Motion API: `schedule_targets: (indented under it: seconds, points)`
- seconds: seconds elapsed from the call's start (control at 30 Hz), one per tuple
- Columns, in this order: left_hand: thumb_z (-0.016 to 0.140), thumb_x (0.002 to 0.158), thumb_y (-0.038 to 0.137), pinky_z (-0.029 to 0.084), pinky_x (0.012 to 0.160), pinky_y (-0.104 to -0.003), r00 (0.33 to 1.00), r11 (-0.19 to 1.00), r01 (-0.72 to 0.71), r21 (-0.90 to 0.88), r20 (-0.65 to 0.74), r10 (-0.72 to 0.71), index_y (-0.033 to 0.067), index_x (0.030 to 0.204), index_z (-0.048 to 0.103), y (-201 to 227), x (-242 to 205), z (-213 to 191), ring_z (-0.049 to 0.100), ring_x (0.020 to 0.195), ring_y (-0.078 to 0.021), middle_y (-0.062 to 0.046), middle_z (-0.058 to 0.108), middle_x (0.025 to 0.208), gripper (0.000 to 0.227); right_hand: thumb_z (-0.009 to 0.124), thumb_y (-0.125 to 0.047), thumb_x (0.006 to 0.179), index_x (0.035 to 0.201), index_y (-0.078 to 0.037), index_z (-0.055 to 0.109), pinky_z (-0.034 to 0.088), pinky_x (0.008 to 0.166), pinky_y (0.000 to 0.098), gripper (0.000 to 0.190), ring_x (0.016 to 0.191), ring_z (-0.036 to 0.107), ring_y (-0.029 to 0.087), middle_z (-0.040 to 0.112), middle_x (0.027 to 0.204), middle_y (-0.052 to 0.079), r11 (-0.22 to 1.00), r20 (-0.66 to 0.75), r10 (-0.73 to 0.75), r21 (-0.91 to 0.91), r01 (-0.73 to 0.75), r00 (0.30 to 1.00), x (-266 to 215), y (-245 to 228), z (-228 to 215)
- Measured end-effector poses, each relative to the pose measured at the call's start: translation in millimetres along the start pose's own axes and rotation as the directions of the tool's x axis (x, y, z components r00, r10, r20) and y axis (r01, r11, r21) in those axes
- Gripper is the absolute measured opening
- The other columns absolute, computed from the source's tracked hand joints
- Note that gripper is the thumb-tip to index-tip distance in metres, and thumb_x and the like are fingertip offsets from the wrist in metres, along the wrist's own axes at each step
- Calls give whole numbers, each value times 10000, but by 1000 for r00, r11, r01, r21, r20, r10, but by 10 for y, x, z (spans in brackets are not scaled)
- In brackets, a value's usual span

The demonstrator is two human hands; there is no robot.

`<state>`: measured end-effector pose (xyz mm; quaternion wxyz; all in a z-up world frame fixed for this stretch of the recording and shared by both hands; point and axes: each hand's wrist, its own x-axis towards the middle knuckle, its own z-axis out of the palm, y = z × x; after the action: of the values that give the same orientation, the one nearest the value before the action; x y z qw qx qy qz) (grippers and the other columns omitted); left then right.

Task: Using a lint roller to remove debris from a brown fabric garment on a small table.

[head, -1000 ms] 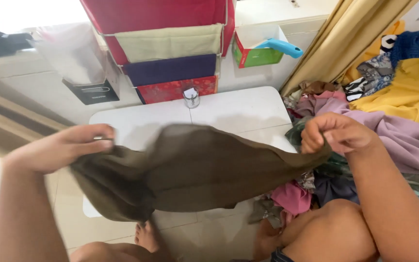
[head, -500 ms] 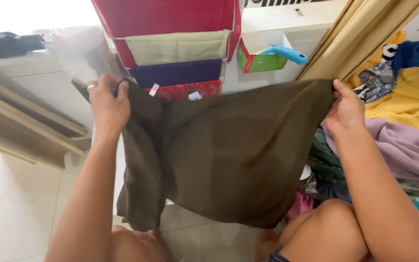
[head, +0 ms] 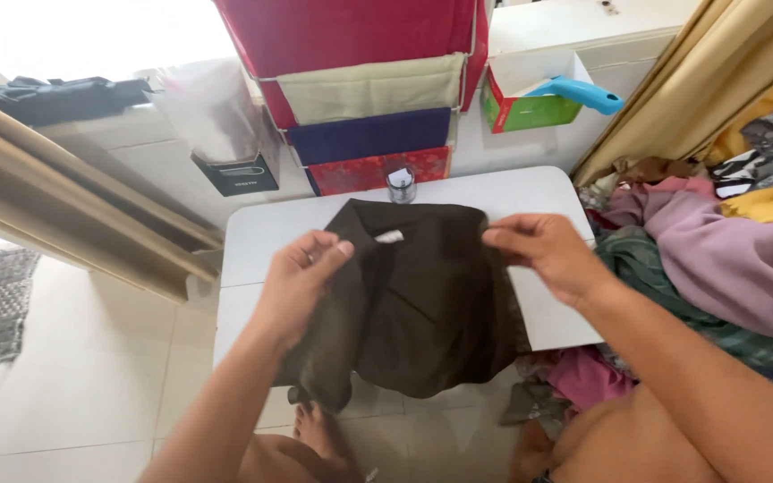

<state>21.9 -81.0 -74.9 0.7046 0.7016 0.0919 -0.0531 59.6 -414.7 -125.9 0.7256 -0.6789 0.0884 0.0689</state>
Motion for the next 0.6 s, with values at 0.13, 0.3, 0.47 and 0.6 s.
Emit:
schedule_targets:
  seconds: [0.13,0.3,0.47,0.6]
  points:
    - [738,973,187,435,533,-212,997,999,45,-8,58,-45,76,930,751,-154,-71,50,539,630,-101,-14,657,689,119,854,-73,816,1038,24,802,624,686,318,248,694,689,168,733,793,100,993,137,82,-96,-69,987,-174,-80,384]
    - [705,983,143,461,531,-220,996,998,66,23,63,-67,85,909,694,-112,-166,179,506,587,-89,16,543,638,94,832,-54,833,1014,12,820,607,694,304,193,699,674,157,728,779,103,990,210,121,-95,-103,970,-248,-106,666]
    - [672,985,127,516,562,-242,991,994,74,76,110,-82,88,908,663,-361,-122,277,566,589,-112,-11,577,641,87,811,-62,856,1007,10,831,606,713,317,168,715,685,167,735,781,114,979,273,166,-160,-125,948,-289,-75,771]
    - [720,952,141,545,581,-281,996,982,-4,189,86,-13,77,896,689,-302,-229,351,652,624,-137,-73,701,733,91,776,-81,896,982,24,823,615,743,346,144,711,685,185,719,776,126,969,289,230,-156,-191,929,-280,-56,834]
